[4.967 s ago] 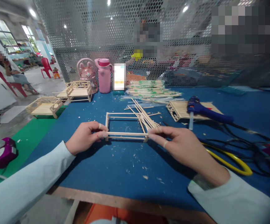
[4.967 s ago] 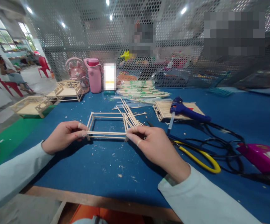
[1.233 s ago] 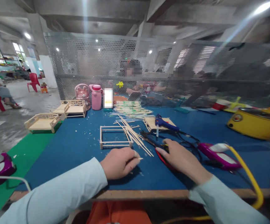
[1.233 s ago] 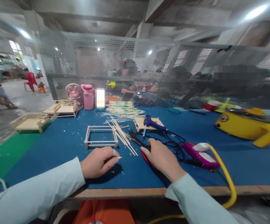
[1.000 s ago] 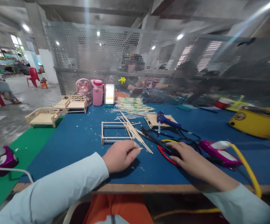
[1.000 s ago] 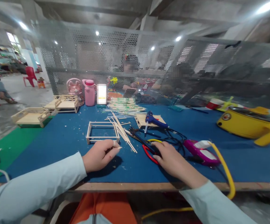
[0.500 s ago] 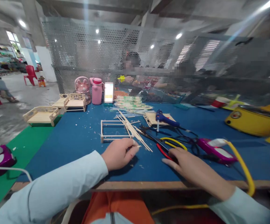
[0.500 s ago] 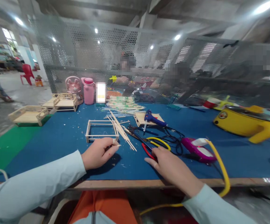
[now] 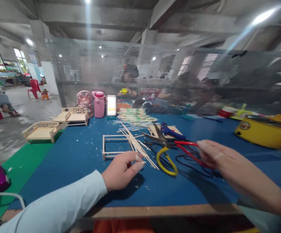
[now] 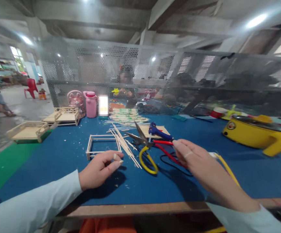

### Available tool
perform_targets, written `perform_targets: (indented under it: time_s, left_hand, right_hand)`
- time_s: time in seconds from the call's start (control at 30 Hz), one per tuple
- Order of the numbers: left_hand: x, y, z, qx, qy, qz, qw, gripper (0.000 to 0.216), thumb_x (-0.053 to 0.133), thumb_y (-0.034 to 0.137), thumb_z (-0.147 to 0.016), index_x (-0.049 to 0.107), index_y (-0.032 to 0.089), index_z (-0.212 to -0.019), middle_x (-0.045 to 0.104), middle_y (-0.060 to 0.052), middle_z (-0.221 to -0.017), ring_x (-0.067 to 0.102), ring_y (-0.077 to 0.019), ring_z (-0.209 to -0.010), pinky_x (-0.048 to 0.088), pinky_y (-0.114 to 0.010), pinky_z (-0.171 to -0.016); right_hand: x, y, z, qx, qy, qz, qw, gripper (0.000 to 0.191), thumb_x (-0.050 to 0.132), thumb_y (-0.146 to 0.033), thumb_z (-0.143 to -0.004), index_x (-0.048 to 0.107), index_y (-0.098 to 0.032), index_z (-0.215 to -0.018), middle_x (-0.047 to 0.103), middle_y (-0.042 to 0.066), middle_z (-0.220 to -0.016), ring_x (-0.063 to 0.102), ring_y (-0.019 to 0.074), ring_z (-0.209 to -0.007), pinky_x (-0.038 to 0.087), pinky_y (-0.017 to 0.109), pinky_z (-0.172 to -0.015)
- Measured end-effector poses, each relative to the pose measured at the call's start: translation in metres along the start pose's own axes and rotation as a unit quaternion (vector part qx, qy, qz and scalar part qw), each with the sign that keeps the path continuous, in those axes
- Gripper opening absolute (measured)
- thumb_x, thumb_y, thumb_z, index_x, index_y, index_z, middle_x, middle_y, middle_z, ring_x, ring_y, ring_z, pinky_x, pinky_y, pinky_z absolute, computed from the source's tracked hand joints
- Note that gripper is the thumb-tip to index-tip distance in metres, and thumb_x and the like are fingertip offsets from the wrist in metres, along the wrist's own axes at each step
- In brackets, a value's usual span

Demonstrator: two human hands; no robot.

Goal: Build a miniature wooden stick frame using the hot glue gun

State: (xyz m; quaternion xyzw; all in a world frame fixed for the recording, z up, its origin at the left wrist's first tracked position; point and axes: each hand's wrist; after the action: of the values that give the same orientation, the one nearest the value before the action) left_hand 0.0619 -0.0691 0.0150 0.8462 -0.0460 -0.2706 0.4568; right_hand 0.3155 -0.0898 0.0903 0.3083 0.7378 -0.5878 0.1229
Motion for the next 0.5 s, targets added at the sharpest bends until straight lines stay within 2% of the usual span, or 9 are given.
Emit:
perform_targets:
  time_s: [0.1,0.17,0.3,0.37,0.43,0.5]
  left_hand:
    - [-0.001,0.007,-0.002,-0.049,-0.032,0.087,0.994,0.018,0.049,0.027,-0.086,0.059,0.018,-0.074,0.065,-0.011,-0.094,0.046,-0.0225,-0.123,0.045,-0.029,-0.085]
    - [-0.003,0.010,-0.003,-0.042,-0.022,0.079,0.996,0.017,0.051,0.026,-0.085,0.060,0.018,-0.074,0.064,-0.011,-0.096,0.044,-0.0225,-0.123,0.042,-0.031,-0.091]
    - [-0.013,0.013,-0.004,0.040,0.116,-0.028,0.992,0.018,0.048,0.024,-0.087,0.062,0.017,-0.078,0.056,-0.010,-0.096,0.053,-0.0198,-0.102,0.042,-0.033,-0.089]
    - [-0.018,0.015,-0.004,0.062,0.151,-0.079,0.984,0.018,0.048,0.024,-0.087,0.063,0.017,-0.079,0.053,-0.011,-0.103,0.049,-0.0215,-0.107,0.039,-0.036,-0.092]
    - [-0.019,0.016,-0.005,0.057,0.112,-0.081,0.989,0.017,0.048,0.025,-0.087,0.062,0.017,-0.080,0.051,-0.012,-0.114,0.043,-0.0236,-0.115,0.034,-0.038,-0.098]
    - [-0.017,0.016,-0.005,0.031,0.025,-0.031,0.999,0.020,0.046,0.028,-0.088,0.060,0.016,-0.078,0.056,-0.010,-0.104,0.049,-0.0216,-0.107,0.037,-0.035,-0.093]
  right_hand:
    - [0.029,-0.010,0.020,0.064,0.011,-0.219,0.973,0.051,0.059,-0.060,-0.068,0.032,-0.022,-0.048,0.027,-0.006,-0.046,0.022,0.0074,-0.040,0.022,0.022,-0.034]
    - [0.050,-0.015,0.033,0.096,-0.008,-0.321,0.942,0.050,0.061,-0.058,-0.068,0.034,-0.021,-0.048,0.029,-0.006,-0.046,0.023,0.0067,-0.041,0.025,0.021,-0.035]
    - [0.072,-0.018,0.048,0.122,0.011,-0.443,0.888,0.047,0.065,-0.050,-0.070,0.036,-0.020,-0.048,0.029,-0.006,-0.046,0.023,0.0065,-0.041,0.030,0.020,-0.037]
    - [0.076,-0.019,0.052,0.128,0.020,-0.486,0.864,0.044,0.066,-0.045,-0.071,0.037,-0.020,-0.048,0.029,-0.006,-0.046,0.023,0.0064,-0.041,0.030,0.019,-0.036]
    - [0.079,-0.021,0.055,0.133,0.012,-0.535,0.834,0.041,0.066,-0.041,-0.072,0.039,-0.019,-0.049,0.029,-0.006,-0.046,0.024,0.0063,-0.041,0.030,0.018,-0.036]
    - [0.084,-0.024,0.057,0.132,-0.020,-0.582,0.802,0.039,0.065,-0.038,-0.073,0.040,-0.019,-0.050,0.030,-0.006,-0.046,0.026,0.0066,-0.040,0.033,0.018,-0.037]
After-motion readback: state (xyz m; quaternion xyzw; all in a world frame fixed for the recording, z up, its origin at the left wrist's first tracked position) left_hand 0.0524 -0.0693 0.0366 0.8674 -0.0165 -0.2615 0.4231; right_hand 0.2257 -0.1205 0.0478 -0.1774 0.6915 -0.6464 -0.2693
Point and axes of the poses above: each hand's wrist, its own z-axis away from the middle knuckle, its own x-axis out of the palm, y = z × x
